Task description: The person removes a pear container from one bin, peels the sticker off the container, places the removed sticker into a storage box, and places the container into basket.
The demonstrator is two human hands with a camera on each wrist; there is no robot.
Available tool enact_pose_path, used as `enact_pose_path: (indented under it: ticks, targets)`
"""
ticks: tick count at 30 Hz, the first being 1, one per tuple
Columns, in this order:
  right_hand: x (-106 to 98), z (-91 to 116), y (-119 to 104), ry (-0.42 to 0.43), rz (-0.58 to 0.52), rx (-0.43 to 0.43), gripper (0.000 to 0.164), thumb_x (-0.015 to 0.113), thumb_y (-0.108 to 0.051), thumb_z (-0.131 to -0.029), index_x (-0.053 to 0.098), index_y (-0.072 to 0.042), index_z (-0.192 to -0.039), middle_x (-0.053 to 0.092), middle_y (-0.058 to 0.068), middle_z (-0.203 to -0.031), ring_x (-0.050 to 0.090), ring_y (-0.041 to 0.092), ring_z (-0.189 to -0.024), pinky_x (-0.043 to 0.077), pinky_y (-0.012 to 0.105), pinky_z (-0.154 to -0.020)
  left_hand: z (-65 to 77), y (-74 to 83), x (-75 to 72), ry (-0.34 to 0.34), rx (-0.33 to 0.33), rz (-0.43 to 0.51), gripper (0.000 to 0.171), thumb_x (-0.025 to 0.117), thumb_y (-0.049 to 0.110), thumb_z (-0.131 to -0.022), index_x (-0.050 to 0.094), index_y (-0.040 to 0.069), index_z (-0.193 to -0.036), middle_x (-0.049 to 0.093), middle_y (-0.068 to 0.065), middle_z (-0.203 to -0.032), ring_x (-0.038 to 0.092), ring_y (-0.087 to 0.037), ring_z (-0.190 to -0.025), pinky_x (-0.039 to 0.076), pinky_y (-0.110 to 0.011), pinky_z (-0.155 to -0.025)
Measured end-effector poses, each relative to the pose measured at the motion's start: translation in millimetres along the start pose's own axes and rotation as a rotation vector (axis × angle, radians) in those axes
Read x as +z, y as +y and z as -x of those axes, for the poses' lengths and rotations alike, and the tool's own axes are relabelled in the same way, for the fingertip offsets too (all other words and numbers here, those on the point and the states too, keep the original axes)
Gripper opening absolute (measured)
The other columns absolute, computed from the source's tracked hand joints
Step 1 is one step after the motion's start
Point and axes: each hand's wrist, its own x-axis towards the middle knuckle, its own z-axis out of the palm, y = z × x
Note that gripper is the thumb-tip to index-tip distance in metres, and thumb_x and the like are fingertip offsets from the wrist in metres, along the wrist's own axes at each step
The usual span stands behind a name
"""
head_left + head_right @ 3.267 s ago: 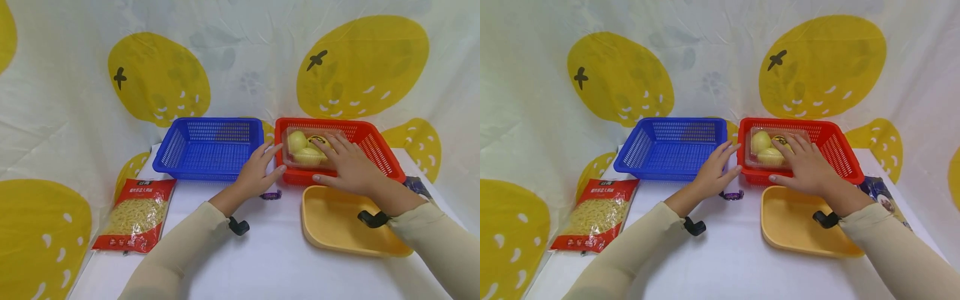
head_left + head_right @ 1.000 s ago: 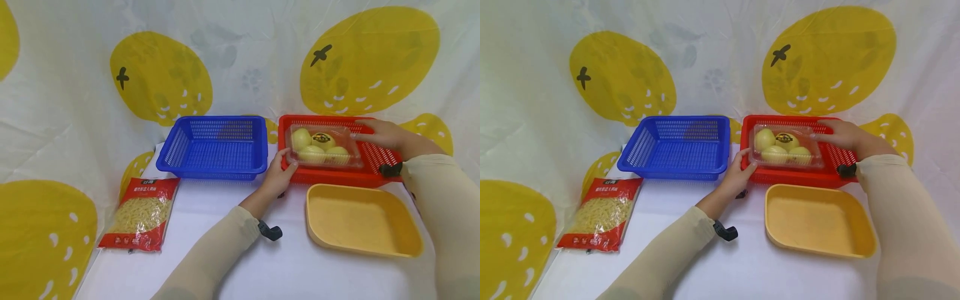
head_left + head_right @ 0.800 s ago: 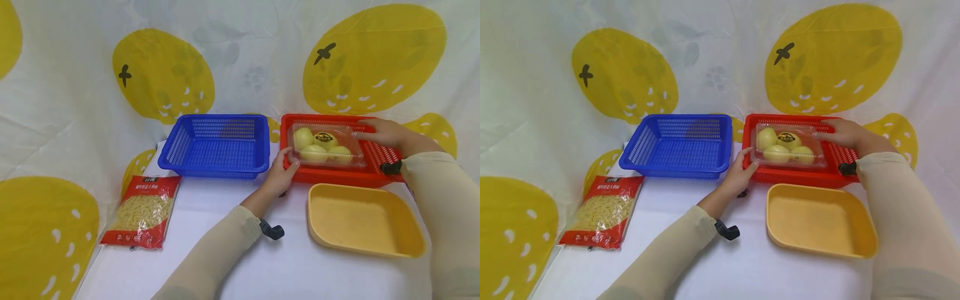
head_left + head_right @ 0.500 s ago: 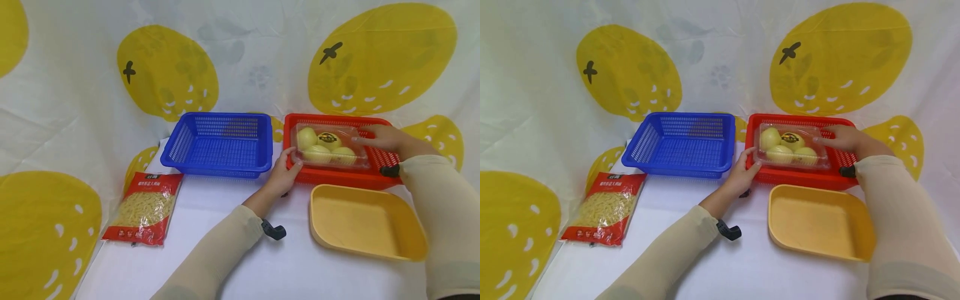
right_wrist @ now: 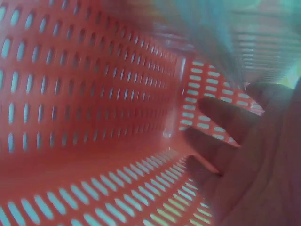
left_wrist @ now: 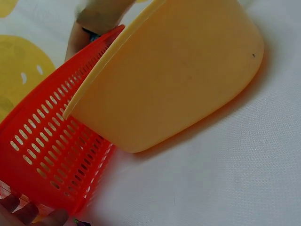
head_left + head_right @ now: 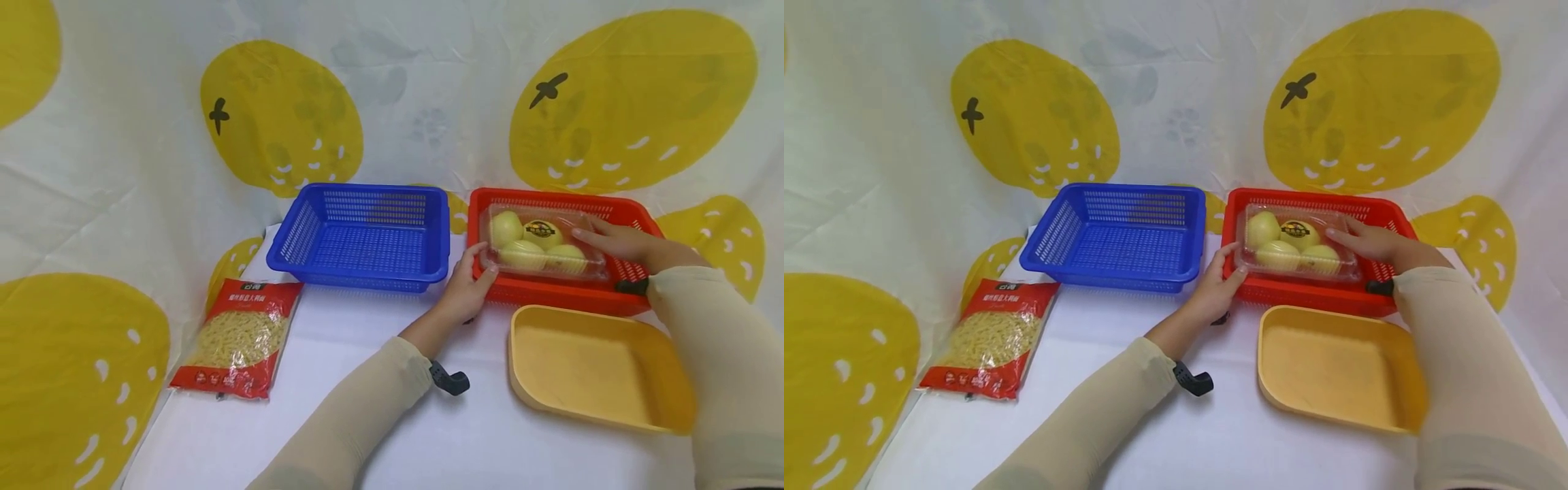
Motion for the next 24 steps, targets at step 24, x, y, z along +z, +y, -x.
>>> enact_pose_path:
  ticks: [24]
  targets:
    - [1, -1, 16, -0.014, -0.425, -0.075, 0.088, 0.045, -0.048, -0.113, -0.026, -0.037, -0.163, -0.032, 0.004, -0.173, -0.023, 0.05, -0.157, -0.003, 0.084, -0.115, 0.5, 1.6, 0.0, -0.018, -0.009, 0.002, 0.055, 0.055, 0.04, -0.111, 0.035, 0.044, -0.162, 0.045, -0.002, -0.161, 0.042, -0.023, -0.15, 0.036, -0.056, -0.123]
